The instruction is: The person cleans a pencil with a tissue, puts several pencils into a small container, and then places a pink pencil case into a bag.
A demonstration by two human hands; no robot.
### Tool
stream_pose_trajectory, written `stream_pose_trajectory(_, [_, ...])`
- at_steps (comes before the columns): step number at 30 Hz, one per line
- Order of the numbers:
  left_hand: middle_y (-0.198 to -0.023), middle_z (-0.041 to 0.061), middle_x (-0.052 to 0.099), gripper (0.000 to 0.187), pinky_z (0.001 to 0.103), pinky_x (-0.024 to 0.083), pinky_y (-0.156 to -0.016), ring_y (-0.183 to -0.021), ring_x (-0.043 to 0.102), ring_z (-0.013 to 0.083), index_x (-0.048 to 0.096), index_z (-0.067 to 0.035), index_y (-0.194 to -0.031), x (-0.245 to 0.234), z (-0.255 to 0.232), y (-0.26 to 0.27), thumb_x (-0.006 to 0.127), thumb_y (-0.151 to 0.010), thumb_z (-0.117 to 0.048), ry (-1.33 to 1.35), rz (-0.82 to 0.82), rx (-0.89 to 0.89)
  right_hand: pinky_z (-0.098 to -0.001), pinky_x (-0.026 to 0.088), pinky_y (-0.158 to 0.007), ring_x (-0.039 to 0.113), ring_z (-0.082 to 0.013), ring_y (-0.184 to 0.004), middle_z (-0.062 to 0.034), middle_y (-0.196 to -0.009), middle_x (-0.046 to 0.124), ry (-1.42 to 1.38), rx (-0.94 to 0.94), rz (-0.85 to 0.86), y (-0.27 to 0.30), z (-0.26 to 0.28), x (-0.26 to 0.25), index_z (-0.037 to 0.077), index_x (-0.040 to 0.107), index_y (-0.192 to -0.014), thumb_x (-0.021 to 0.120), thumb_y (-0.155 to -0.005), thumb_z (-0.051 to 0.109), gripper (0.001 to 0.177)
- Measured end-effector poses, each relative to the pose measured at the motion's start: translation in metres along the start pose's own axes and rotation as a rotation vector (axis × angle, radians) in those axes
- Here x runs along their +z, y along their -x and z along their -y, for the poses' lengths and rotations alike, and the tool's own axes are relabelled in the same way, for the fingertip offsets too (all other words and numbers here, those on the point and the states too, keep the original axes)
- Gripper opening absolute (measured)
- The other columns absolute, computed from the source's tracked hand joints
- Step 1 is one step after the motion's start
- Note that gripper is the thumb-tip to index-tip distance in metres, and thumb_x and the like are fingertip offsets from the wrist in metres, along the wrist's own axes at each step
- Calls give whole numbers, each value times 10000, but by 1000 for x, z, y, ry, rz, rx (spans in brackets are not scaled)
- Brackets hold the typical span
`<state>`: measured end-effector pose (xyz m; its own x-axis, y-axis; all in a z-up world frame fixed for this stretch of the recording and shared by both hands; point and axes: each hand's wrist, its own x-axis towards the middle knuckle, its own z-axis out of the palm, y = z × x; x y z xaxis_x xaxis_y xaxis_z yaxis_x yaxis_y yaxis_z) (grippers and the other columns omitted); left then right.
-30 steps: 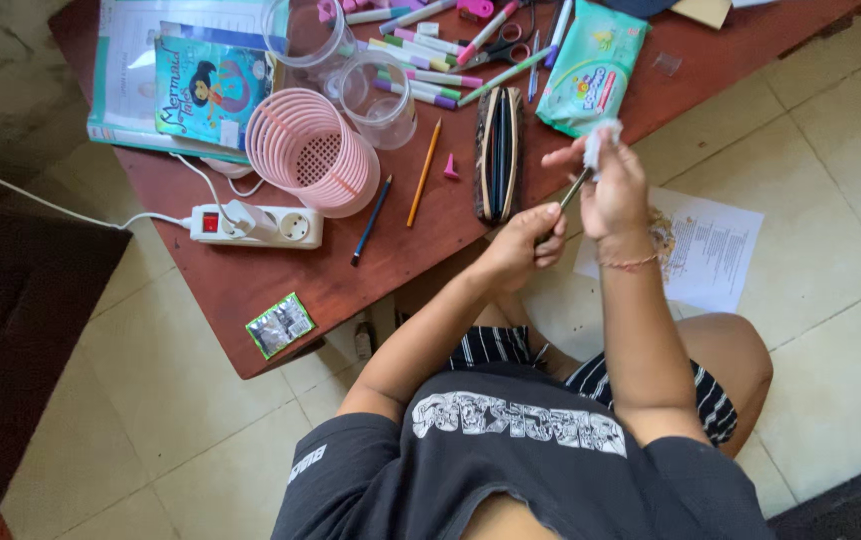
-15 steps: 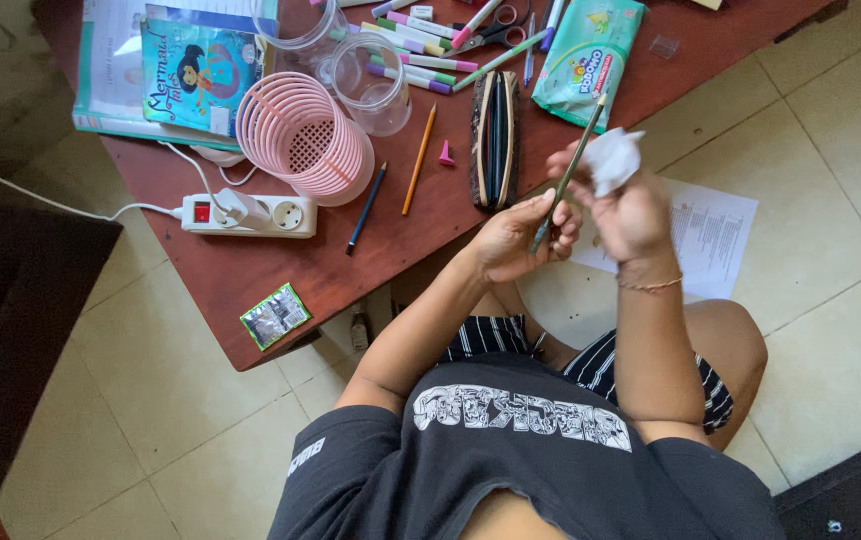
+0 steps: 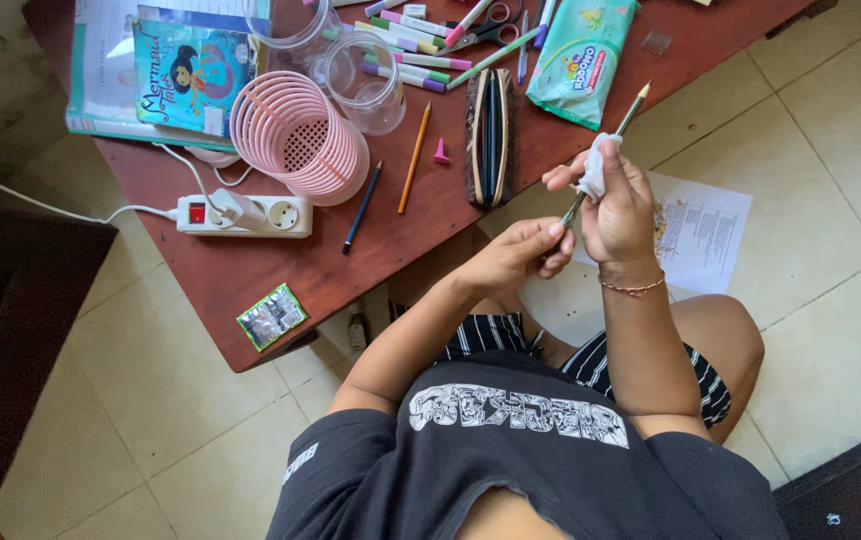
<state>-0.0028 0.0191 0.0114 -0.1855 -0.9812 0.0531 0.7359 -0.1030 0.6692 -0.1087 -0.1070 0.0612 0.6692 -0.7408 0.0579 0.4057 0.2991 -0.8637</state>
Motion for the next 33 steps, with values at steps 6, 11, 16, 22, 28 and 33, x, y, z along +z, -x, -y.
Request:
stream_pose_trajectory(6, [-758, -64, 435, 356, 214, 319, -621, -684, 375, 54, 598, -80, -991, 8, -7, 0, 435, -1142, -358, -307, -13, 22, -449, 528, -1021, 691, -297, -945, -171, -880, 692, 3, -15, 0, 10, 11, 4, 28, 635, -978, 528, -1136, 381, 401])
stream_pose_trajectory(11, [-736, -84, 419, 344, 218, 297, -580, -648, 348, 42, 564, -98, -905, 17, 5, -10, 457, -1139, -328, -353, -124, 61, -451, 483, -1122, 708, -289, -930, -152, -860, 690, 137, -102, -17, 18, 22, 7, 50, 631, -965, 486, -1154, 406, 428])
stream_pose_trajectory(16, [-686, -91, 381, 429, 228, 274, -538, -615, 304, 31, 490, -127, -770, 21, 20, -15, 458, -1138, -345, -337, -317, 124, -437, 467, -1120, 709, -292, -910, -144, -849, 698, 181, -135, -39, 25, 23, 8, 54, 632, -950, 484, -1163, 409, 439])
stream_pose_trajectory(22, [-700, -73, 403, 481, 244, 300, -576, -635, 327, 57, 508, -111, -782, 27, 11, -12, 413, -1158, -396, -368, -225, 111, -445, 460, -1154, 708, -294, -917, -152, -852, 695, 151, -107, -55, 32, 23, 3, 44, 640, -955, 490, -1157, 420, 452])
stream_pose_trajectory(28, [-795, -59, 385, 406, 236, 321, -663, -722, 345, 80, 608, -66, -1077, 40, -7, -2, 399, -1167, -403, -274, 57, 49, -487, 446, -1203, 696, -319, -917, -167, -851, 678, 0, -48, -45, 36, 27, -15, 26, 641, -970, 518, -1155, 396, 432])
stream_pose_trajectory(33, [-850, -45, 427, 377, 234, 334, -681, -757, 369, 77, 607, -62, -1195, 43, -9, -3, 421, -1144, -386, -270, 135, -8, -500, 430, -1242, 693, -333, -933, -176, -855, 678, -58, -41, -32, 42, 32, -25, 25, 641, -973, 523, -1157, 390, 426])
